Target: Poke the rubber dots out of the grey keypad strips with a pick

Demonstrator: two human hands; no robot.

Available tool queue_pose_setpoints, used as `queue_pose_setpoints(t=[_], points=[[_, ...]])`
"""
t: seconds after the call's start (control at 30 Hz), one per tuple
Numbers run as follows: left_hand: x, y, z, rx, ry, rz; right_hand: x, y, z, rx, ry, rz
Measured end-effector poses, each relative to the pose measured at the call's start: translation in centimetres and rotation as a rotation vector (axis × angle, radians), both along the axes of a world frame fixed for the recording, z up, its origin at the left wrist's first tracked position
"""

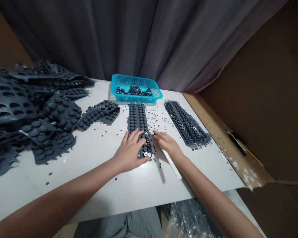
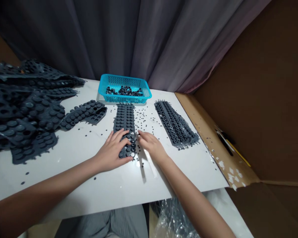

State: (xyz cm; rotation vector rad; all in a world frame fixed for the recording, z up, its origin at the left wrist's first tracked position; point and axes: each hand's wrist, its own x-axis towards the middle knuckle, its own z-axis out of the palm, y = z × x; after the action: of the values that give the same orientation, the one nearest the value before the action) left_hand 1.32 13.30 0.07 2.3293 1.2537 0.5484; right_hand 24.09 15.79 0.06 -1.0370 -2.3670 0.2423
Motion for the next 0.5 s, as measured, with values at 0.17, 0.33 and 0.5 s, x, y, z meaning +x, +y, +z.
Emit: queue_pose_setpoints(t=[0.17, 0.33, 0.5], points=[[-0.1, 0.0, 0.1, -0.019, 0.011, -0.008, 0.6, -0.4, 0.4, -0.02, 0.172, -0.236], [-0.1, 0.0, 0.1, -0.019, 0.016, -0.002, 0.0, -1.9, 0.6, -0.043, 0.223, -0.229], [-0.2, 0.0, 0.3, -0.04, 0.018, 0.011, -0.4, -2.4, 0.7, -0.113, 0.318, -0.233]])
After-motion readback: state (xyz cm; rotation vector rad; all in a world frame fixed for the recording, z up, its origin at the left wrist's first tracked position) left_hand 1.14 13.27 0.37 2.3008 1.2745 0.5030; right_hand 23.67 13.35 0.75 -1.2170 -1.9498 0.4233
